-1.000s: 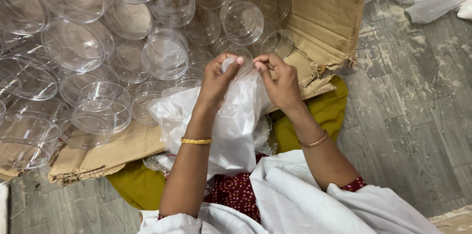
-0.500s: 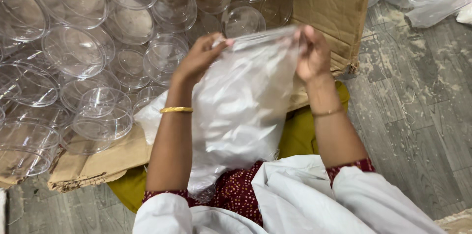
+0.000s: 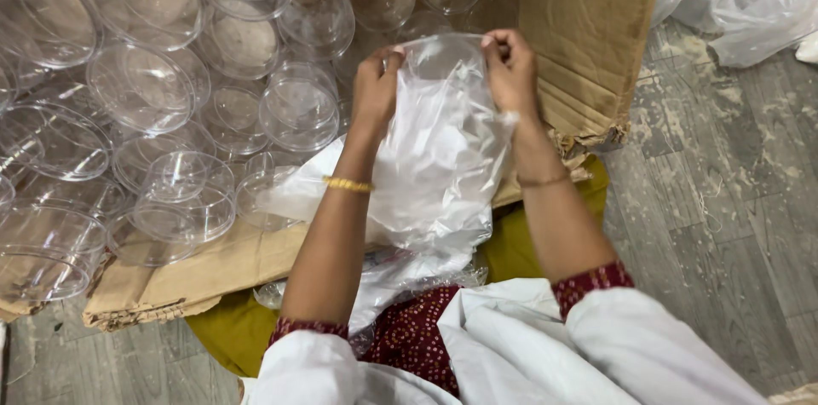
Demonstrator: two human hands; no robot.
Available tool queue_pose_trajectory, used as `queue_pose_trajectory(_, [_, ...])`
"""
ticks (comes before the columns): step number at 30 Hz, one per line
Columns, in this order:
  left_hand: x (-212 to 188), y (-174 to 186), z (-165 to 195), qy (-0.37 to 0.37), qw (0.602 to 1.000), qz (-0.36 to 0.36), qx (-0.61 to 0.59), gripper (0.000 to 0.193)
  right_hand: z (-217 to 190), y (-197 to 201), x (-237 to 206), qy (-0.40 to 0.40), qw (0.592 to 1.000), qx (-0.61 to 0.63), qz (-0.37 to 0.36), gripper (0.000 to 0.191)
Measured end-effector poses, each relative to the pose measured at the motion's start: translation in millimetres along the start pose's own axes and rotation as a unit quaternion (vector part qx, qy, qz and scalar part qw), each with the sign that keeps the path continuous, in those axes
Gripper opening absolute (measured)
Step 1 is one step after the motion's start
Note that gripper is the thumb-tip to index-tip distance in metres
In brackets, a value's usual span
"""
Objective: The person sits on the floor in front of a large cardboard box filled with clear plastic containers. They open a clear plastic bag, place containers into it one at a time, gather and twist the bag closed, and set filled bags aside on the floor.
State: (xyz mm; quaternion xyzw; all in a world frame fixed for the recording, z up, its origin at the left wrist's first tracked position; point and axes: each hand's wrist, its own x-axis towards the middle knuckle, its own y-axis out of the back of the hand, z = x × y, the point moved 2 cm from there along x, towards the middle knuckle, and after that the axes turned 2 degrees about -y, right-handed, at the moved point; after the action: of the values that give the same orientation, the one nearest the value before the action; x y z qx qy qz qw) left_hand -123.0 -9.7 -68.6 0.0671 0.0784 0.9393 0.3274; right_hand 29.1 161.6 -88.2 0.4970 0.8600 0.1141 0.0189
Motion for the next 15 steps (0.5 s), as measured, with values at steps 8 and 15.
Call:
queue_pose_trajectory(8, [-92,57,-17,0.047,0.981,0.007,-0.19,0.021,33,-24,-99,0.007,0.966,0.177,-0.19,0.014])
queue_pose_trajectory(15, [-112,71,-21,0.0,0.992,0.039,0.123,0.017,53,-59,-109,-0.022,0.982,0.122,-0.145,0.013])
